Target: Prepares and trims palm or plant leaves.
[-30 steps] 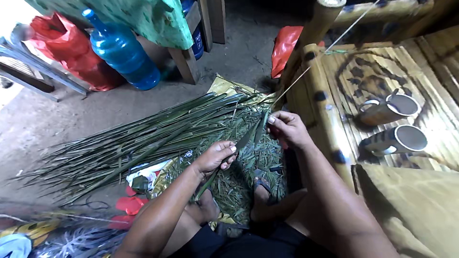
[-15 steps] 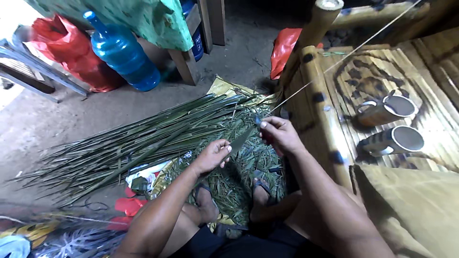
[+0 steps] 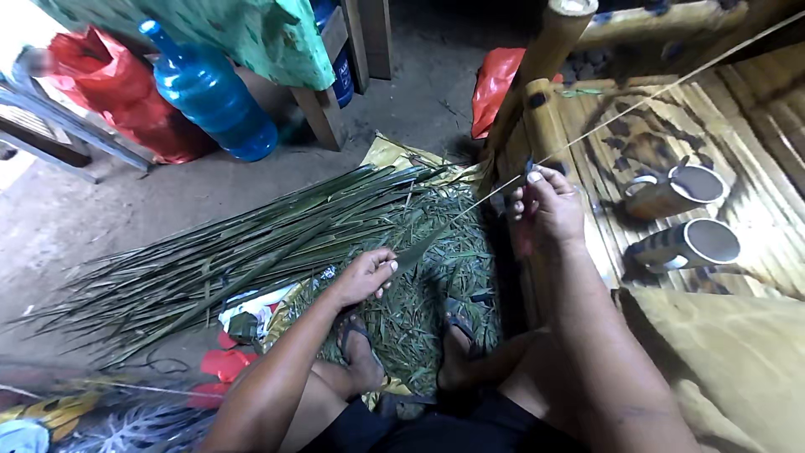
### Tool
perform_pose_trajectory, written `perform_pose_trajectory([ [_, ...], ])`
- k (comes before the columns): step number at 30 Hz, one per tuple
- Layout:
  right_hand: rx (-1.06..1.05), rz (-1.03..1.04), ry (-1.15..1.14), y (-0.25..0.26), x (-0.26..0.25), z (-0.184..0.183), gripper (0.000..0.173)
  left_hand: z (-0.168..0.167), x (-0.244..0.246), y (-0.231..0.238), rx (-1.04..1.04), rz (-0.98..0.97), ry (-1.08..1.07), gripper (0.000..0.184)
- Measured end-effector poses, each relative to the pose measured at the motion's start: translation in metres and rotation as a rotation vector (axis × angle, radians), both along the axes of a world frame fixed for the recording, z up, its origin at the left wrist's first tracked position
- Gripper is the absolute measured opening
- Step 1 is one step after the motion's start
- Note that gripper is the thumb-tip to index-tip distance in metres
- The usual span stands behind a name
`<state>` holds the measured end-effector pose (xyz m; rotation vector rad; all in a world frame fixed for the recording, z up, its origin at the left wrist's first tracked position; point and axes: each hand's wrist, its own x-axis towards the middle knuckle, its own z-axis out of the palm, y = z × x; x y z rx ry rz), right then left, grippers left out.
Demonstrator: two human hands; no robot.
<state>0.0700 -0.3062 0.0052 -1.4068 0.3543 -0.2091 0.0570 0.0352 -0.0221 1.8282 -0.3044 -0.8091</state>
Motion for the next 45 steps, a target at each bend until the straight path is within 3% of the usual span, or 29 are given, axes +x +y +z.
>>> perform_pose_trajectory([
  [4, -0.097, 0.260, -0.032, 0.033, -0.011, -0.013, 0.029, -0.002, 0.000, -0.006, -0.134, -0.003, 0.158, 0.027],
  [7, -0.030, 0.508, -0.052, 0.056, -0.016, -0.027, 0.025, -0.003, 0.001, -0.008, -0.264, -0.014, 0.273, 0.030],
  [9, -0.001, 0.560, -0.062, 0.056, -0.016, -0.030, 0.024, -0.003, 0.002, -0.004, -0.297, -0.037, 0.314, 0.031],
  [16, -0.076, 0.358, -0.116, 0.022, -0.004, -0.022, 0.028, -0.010, 0.011, 0.017, -0.275, -0.108, 0.354, 0.030],
  [20, 0.031, 0.112, -0.107, -0.002, 0.002, -0.006, 0.027, -0.017, 0.012, 0.030, -0.238, -0.174, 0.373, 0.032],
  [22, 0.048, 0.087, -0.103, 0.000, -0.001, -0.002, 0.026, -0.017, 0.011, 0.032, -0.221, -0.160, 0.369, 0.032],
  [25, -0.003, 0.198, -0.018, 0.022, -0.010, -0.011, 0.029, -0.011, 0.009, 0.028, -0.114, -0.068, 0.252, 0.027],
  [28, 0.022, 0.275, 0.007, 0.037, -0.009, -0.023, 0.027, -0.013, 0.012, 0.027, 0.050, -0.040, -0.057, 0.025],
  [33, -0.005, 0.184, -0.020, 0.019, -0.005, -0.012, 0.026, -0.013, 0.007, 0.037, 0.191, -0.014, -0.385, 0.026],
  [41, 0.048, -0.081, -0.162, -0.027, -0.001, 0.007, 0.027, -0.012, -0.003, 0.069, 0.269, -0.013, -0.461, 0.030],
  [45, 0.079, -0.227, -0.168, -0.038, -0.006, 0.020, 0.027, -0.008, -0.009, 0.084, 0.289, -0.036, -0.371, 0.035],
])
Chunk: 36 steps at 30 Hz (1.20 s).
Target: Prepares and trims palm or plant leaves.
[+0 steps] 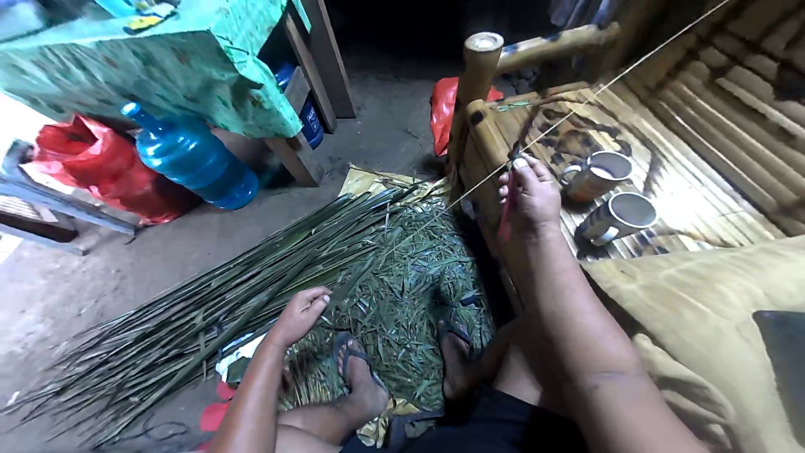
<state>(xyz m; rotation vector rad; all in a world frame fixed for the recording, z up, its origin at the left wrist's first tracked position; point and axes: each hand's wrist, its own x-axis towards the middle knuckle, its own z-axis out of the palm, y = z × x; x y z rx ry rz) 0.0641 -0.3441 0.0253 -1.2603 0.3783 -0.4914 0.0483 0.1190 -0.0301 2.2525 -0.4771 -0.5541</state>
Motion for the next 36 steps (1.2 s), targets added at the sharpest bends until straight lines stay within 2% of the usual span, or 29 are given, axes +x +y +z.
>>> perform_pose_trajectory([
  [2, -0.028, 0.099, -0.009, 0.011, -0.003, -0.004, 0.026, 0.002, -0.004, 0.000, -0.073, 0.028, 0.162, 0.035],
  [6, -0.067, 0.426, 0.098, 0.069, -0.017, -0.025, 0.031, 0.000, -0.010, -0.011, -0.288, -0.003, 0.524, 0.035],
  [8, -0.045, 0.565, 0.106, 0.084, -0.017, -0.037, 0.030, 0.000, -0.012, -0.015, -0.332, -0.053, 0.606, 0.038],
  [11, -0.068, 0.572, 0.101, 0.074, -0.012, -0.037, 0.030, 0.002, -0.013, -0.008, -0.336, -0.078, 0.660, 0.041],
  [14, -0.110, 0.462, 0.063, 0.046, -0.002, -0.018, 0.032, 0.008, -0.015, 0.003, -0.272, -0.057, 0.671, 0.039],
  [19, -0.016, 0.200, 0.015, -0.002, 0.020, 0.026, 0.032, 0.011, -0.017, 0.013, -0.198, -0.036, 0.632, 0.038],
  [21, 0.066, 0.113, -0.005, -0.017, 0.030, 0.036, 0.033, 0.013, -0.020, 0.009, -0.189, 0.006, 0.563, 0.032],
  [23, 0.037, 0.103, 0.013, -0.017, 0.030, 0.044, 0.034, 0.020, -0.025, -0.001, -0.217, 0.036, 0.459, 0.025],
  [25, -0.097, 0.212, 0.117, 0.003, 0.015, 0.045, 0.040, 0.030, -0.033, -0.019, -0.256, 0.066, 0.410, 0.026],
  [27, -0.176, 0.389, 0.182, 0.036, -0.010, 0.028, 0.042, 0.042, -0.043, -0.041, -0.284, 0.106, 0.386, 0.028],
  [32, -0.046, 0.826, 0.203, 0.112, -0.068, -0.009, 0.042, 0.060, -0.056, -0.085, -0.329, 0.166, 0.328, 0.030],
  [36, -0.016, 0.847, 0.142, 0.133, -0.081, 0.000, 0.040, 0.065, -0.057, -0.101, -0.402, 0.218, 0.304, 0.027],
])
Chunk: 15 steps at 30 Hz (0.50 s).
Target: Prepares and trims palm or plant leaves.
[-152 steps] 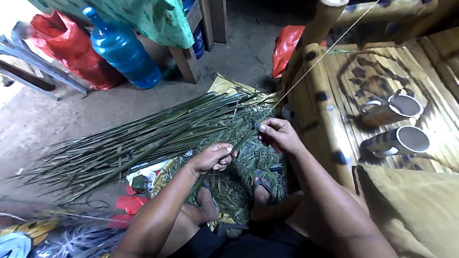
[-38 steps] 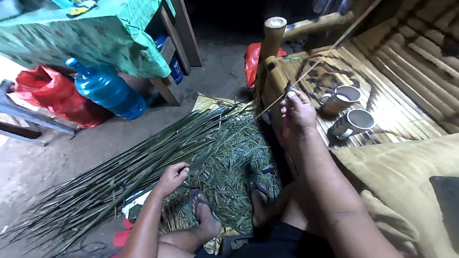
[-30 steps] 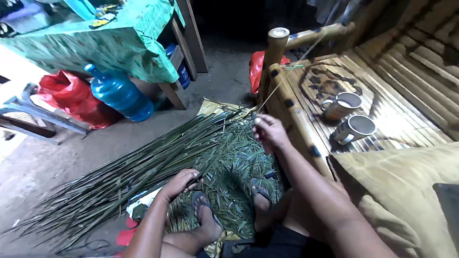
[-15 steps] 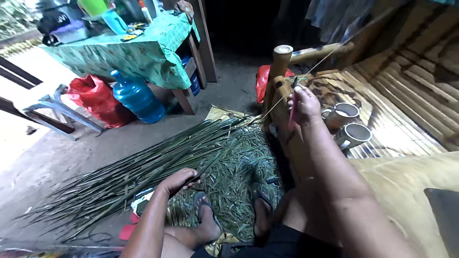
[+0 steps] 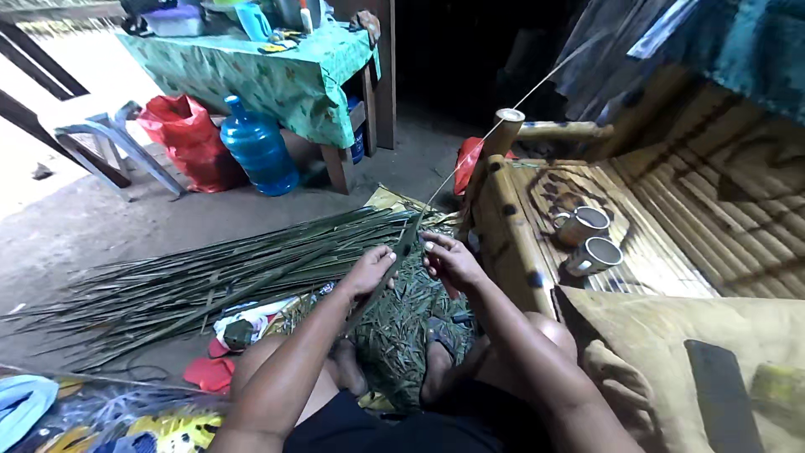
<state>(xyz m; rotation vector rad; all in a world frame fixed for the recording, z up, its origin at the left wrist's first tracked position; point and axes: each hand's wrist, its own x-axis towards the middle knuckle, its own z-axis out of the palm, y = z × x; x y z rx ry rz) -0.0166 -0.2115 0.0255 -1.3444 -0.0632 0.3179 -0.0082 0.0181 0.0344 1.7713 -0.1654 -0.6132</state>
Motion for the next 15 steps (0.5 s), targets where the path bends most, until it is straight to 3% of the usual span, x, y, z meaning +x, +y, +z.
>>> perform_pose_trajectory([
  [4, -0.052, 0.012, 0.008, -0.002, 0.008, 0.010, 0.037, 0.012, -0.006, -0.005, -0.076, 0.013, -0.038, 0.025],
  [7, -0.126, 0.055, -0.040, 0.005, 0.007, 0.021, 0.021, 0.017, -0.011, -0.007, -0.084, -0.007, -0.071, 0.025],
  [11, -0.222, -0.004, -0.102, 0.006, 0.018, 0.025, 0.022, 0.009, -0.013, 0.001, -0.162, -0.016, -0.019, 0.032],
  [15, -0.287, 0.029, -0.138, -0.003, 0.033, 0.035, 0.023, 0.004, -0.015, 0.014, -0.208, 0.006, 0.057, 0.026],
])
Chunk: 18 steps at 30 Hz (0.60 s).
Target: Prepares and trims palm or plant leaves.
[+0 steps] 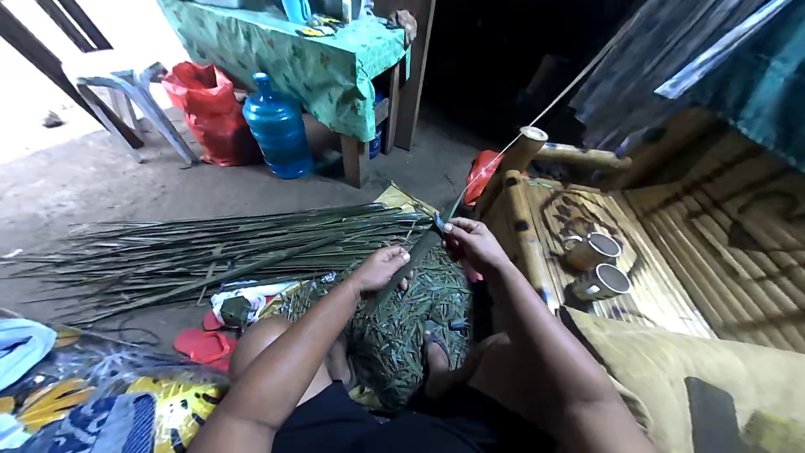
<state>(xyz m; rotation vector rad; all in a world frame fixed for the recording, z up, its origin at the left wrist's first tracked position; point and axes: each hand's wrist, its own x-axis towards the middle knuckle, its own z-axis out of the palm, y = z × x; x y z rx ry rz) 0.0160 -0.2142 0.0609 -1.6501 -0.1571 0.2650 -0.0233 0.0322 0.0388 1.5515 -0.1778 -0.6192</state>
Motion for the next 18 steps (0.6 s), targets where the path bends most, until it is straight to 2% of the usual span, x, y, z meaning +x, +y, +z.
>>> perform_pose_trajectory([
  [6, 0.050, 0.267, -0.002, 0.000, 0.001, -0.029, 0.024, -0.010, 0.008, -0.005, -0.153, 0.130, 0.179, 0.020],
  [10, 0.108, 0.328, -0.071, -0.004, 0.006, -0.046, 0.024, -0.011, 0.015, -0.012, -0.220, 0.073, 0.282, 0.020],
  [13, 0.104, 0.255, -0.156, -0.019, 0.017, -0.048, 0.022, -0.014, 0.020, -0.016, -0.248, 0.018, 0.321, 0.021],
  [18, 0.138, -0.036, -0.133, -0.053, 0.044, -0.058, 0.020, -0.026, 0.023, -0.020, -0.209, -0.039, 0.347, 0.020],
])
